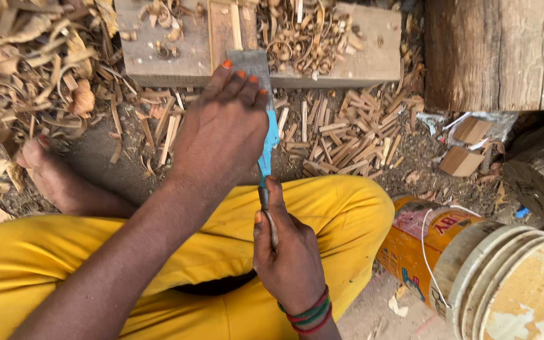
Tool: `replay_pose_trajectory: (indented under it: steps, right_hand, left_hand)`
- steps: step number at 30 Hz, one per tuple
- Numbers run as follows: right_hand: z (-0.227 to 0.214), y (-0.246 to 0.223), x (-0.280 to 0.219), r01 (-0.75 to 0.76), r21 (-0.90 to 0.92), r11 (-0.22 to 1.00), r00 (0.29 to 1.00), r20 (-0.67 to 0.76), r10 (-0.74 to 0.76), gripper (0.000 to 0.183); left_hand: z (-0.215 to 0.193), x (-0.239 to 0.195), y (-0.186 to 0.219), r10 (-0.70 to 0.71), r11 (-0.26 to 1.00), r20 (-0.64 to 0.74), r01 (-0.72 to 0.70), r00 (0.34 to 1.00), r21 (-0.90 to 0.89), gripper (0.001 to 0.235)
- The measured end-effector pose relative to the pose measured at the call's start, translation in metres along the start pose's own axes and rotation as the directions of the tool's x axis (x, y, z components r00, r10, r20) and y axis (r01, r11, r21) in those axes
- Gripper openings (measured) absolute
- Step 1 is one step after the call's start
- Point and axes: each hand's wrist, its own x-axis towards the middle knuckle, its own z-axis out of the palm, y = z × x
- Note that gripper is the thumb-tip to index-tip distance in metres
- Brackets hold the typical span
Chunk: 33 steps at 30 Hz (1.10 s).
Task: The person sits cross-legged on the ground and uses a chisel to carve a small piece of wood. They hold the wood with their left hand and the chisel with their right hand, repeatedly shaving off thin strips of wood. The person occasionally pauses to inspect the carved piece before continuing the carving process.
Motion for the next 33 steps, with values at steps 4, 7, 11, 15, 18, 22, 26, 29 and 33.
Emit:
replay_pose_trajectory:
  steps: [4,7,11,15,18,22,26,29,33]
  right_hand:
    - [0.018,-0.004,0.025,0.135,0.016,0.991,0.987,-0.095,-0.133,0.056]
    - [0.026,-0.011,0.036,0.187,0.0,0.982,0.974,-0.131,-0.185,0.057]
    - [0.03,-0.02,0.043,0.17,0.024,0.985,0.978,-0.125,-0.166,0.061]
    - [0.035,-0.017,0.036,0.206,0.066,0.976,0.966,-0.171,-0.192,0.059]
    - [0.025,-0.011,0.026,0.036,0.19,0.981,0.989,-0.149,-0.008,0.054]
    - [0.013,0.004,0.007,-0.088,0.544,0.834,0.977,-0.116,0.179,0.062]
    - [0.001,0.017,-0.008,-0.093,0.432,0.897,0.98,-0.12,0.16,0.058]
    - [-0.005,0.017,-0.02,-0.085,0.239,0.967,0.989,-0.095,0.111,0.054]
    - [-0.002,0.015,-0.025,-0.093,0.169,0.981,0.994,-0.048,0.103,0.05]
  left_hand:
    - [0.01,0.011,-0.013,-0.008,0.998,-0.163,0.018,0.987,0.058,0.038]
    - [0.009,0.019,-0.021,-0.047,0.999,-0.187,0.051,0.981,0.014,0.047]
    - [-0.002,0.028,-0.03,-0.068,0.997,-0.109,0.064,0.992,-0.039,0.06]
    - [-0.007,0.015,-0.037,-0.032,0.983,-0.219,-0.009,0.975,-0.185,0.049]
    - [-0.016,0.002,-0.052,-0.142,0.958,-0.318,0.049,0.937,-0.284,0.044]
    - [-0.015,0.002,-0.061,-0.198,0.944,-0.288,0.104,0.937,-0.313,0.039]
    - [-0.005,0.008,-0.056,-0.142,0.977,-0.284,0.088,0.948,-0.195,0.043]
    - [0.002,0.014,-0.052,-0.11,0.988,-0.295,0.071,0.949,-0.141,0.049]
    - [0.008,0.014,-0.057,-0.082,0.996,-0.282,0.069,0.956,-0.056,0.049]
